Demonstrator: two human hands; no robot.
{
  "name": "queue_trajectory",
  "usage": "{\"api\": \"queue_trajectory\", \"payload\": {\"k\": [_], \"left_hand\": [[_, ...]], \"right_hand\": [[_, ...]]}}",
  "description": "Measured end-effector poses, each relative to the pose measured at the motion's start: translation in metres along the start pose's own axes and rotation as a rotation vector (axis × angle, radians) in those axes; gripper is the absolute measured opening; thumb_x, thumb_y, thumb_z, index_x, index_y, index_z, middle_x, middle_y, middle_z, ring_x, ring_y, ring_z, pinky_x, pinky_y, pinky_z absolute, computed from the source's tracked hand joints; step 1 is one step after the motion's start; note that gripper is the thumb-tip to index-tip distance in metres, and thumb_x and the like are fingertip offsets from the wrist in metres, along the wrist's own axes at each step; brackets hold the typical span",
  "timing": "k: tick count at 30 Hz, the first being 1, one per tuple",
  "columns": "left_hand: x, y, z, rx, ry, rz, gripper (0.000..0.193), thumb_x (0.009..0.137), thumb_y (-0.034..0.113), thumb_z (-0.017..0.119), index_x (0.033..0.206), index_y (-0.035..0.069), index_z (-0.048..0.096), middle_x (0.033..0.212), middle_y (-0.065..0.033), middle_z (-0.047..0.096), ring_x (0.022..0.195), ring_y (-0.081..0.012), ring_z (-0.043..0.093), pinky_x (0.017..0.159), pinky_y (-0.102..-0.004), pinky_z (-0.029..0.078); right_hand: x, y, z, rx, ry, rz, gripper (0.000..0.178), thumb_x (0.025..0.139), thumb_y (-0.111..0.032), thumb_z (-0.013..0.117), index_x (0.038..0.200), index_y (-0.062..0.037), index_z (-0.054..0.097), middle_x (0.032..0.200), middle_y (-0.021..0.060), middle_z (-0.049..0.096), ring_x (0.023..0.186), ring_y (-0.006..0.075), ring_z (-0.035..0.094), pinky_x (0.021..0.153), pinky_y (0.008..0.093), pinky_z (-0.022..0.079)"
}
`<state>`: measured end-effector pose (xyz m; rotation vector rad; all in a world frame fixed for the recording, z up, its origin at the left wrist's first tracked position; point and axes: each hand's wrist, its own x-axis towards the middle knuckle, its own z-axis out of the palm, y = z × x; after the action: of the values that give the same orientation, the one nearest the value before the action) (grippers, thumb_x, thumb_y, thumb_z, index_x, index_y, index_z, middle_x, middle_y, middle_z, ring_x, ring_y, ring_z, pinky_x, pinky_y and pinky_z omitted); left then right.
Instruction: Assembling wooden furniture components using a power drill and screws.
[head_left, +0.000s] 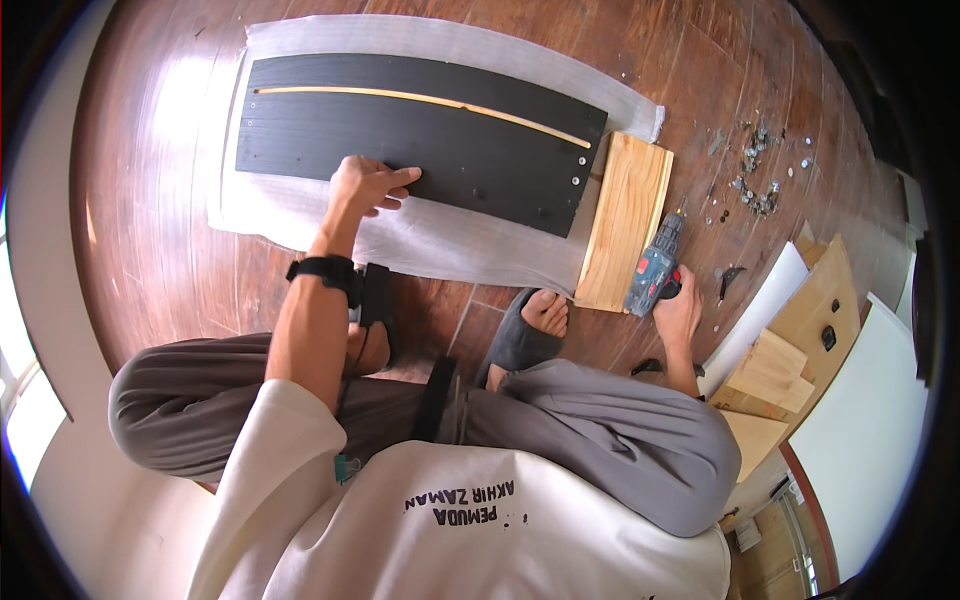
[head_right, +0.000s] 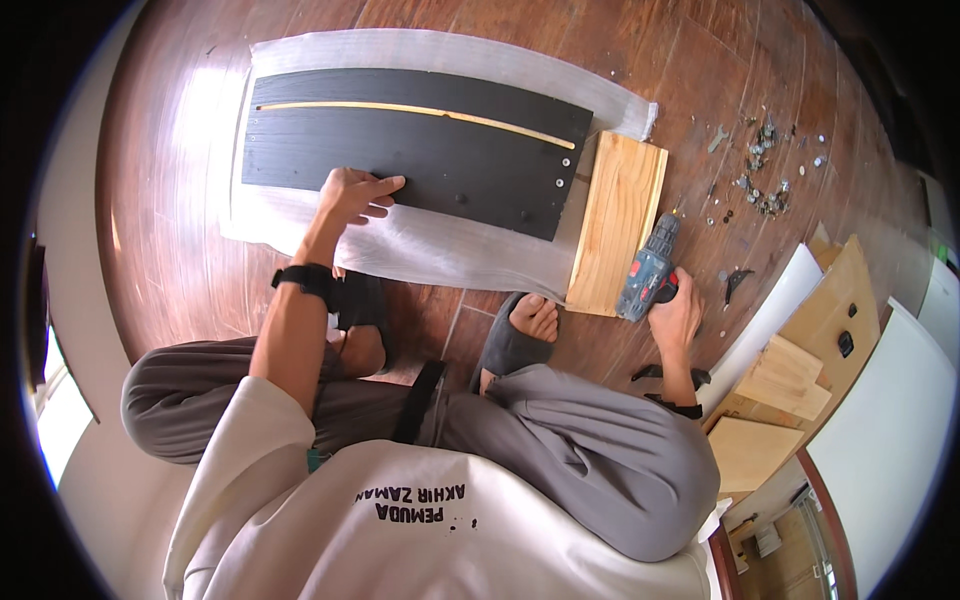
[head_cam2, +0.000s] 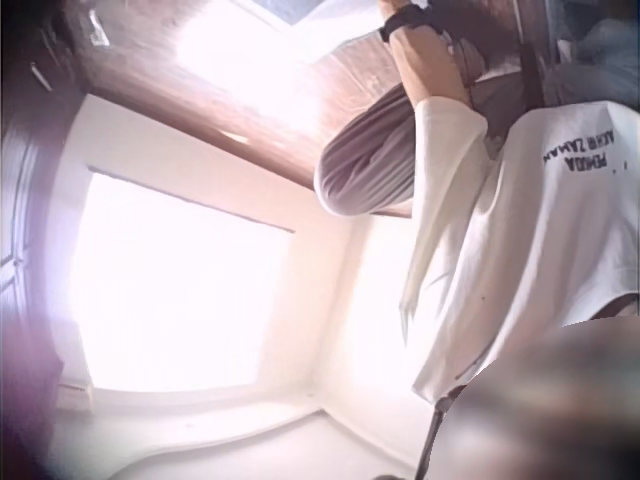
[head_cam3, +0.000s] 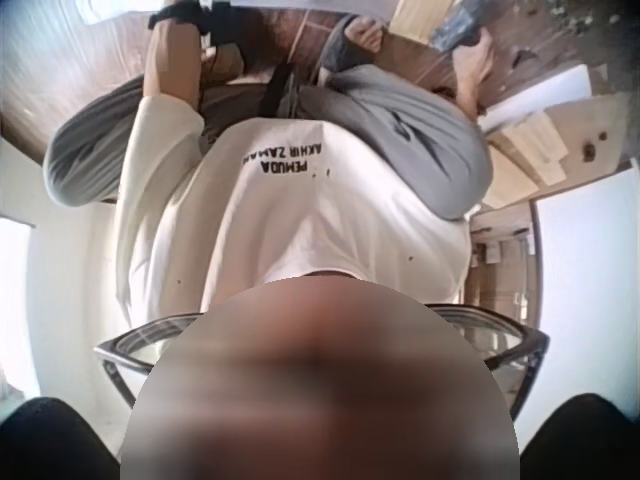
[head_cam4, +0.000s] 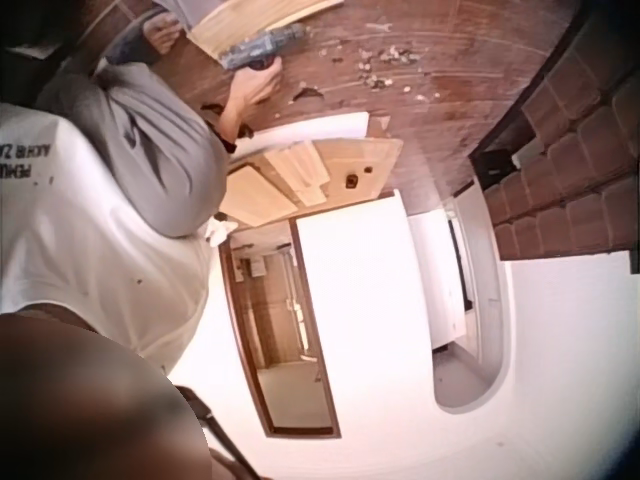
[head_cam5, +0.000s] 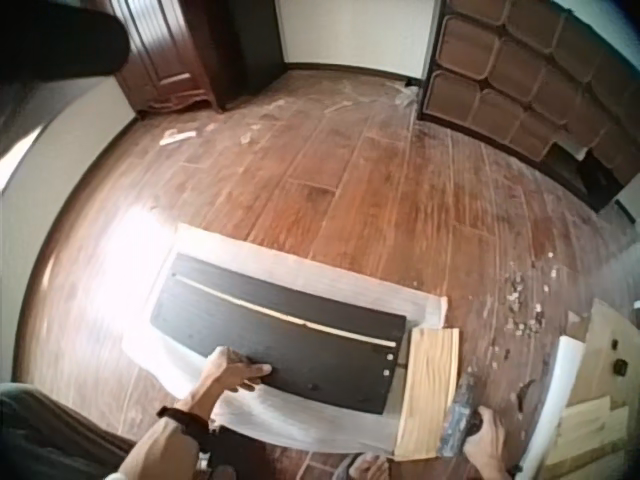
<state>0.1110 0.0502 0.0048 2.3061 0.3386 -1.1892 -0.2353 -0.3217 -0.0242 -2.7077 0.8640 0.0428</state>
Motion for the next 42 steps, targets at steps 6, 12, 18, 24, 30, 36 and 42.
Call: {"api": "queue_trajectory", "payload": {"k": [6,12,18,24,30,36,42], "left_hand": [[0.012,0.024,-0.007,0.271,-0.107,-0.105,0.041,0.073,0.046,0.077,0.074,0.006,0.071,0.07,-0.0011,0.07,0.066,-0.0143,0.07,0.063,-0.0334,0.053],[0.02,0.012,-0.022,0.428,-0.038,0.01,0.043,0.071,0.05,0.078,0.065,0.008,0.071,0.064,-0.0016,0.069,0.06,-0.0145,0.067,0.061,-0.0306,0.053],[0.028,0.019,-0.007,0.44,-0.098,0.319,0.052,0.073,0.059,0.07,0.06,0.008,0.071,0.058,-0.0039,0.067,0.056,-0.0181,0.066,0.059,-0.0313,0.053],[0.061,-0.018,-0.028,0.938,-0.179,0.445,0.062,0.083,0.062,0.054,0.056,0.009,0.069,0.051,-0.0062,0.062,0.054,-0.0198,0.065,0.061,-0.0331,0.054],[0.025,0.026,-0.016,0.525,-0.233,0.359,0.036,0.077,0.028,0.074,0.058,-0.003,0.067,0.054,-0.0102,0.065,0.046,-0.0178,0.064,0.051,-0.0304,0.054],[0.031,0.015,-0.017,0.449,-0.145,0.372,0.035,0.075,0.024,0.077,0.059,-0.006,0.065,0.055,-0.0124,0.064,0.046,-0.019,0.064,0.048,-0.0315,0.054],[0.032,0.01,-0.018,0.346,-0.086,0.347,0.031,0.073,0.018,0.078,0.059,-0.005,0.064,0.052,-0.0122,0.062,0.043,-0.0183,0.06,0.045,-0.0302,0.05]], "right_hand": [[0.003,-0.002,-0.001,0.058,-0.011,0.039,0.049,0.073,-0.015,0.072,0.117,-0.0033,0.053,0.105,0.0206,0.063,0.101,0.0397,0.058,0.088,0.0447,0.042],[0.001,-0.011,0.002,0.061,-0.065,0.086,0.052,0.071,-0.018,0.074,0.117,-0.006,0.053,0.106,0.0202,0.061,0.102,0.0408,0.055,0.09,0.0467,0.041],[0.003,-0.008,-0.021,0.003,-0.021,0.186,0.054,0.07,-0.021,0.076,0.116,-0.0045,0.053,0.104,0.0207,0.062,0.1,0.0415,0.057,0.088,0.047,0.043],[0.012,-0.015,0.001,0.162,-0.176,0.091,0.048,0.066,-0.004,0.067,0.112,0.0004,0.053,0.107,0.0233,0.058,0.103,0.0414,0.055,0.09,0.045,0.044],[0.057,0.05,-0.065,0.414,-0.482,0.115,0.048,0.072,-0.03,0.078,0.111,-0.0069,0.063,0.097,0.0111,0.067,0.092,0.0224,0.065,0.08,0.0342,0.051],[0.146,0.141,-0.049,0.162,0.311,0.465,0.015,0.088,-0.015,0.059,0.099,-0.0131,0.069,0.102,0.0159,0.067,0.096,0.0352,0.064,0.086,0.0411,0.052],[0.182,0.158,-0.039,0.138,0.323,0.361,0.011,0.085,-0.01,0.061,0.094,-0.011,0.066,0.109,0.0165,0.063,0.1,0.0367,0.06,0.084,0.042,0.05]]}}
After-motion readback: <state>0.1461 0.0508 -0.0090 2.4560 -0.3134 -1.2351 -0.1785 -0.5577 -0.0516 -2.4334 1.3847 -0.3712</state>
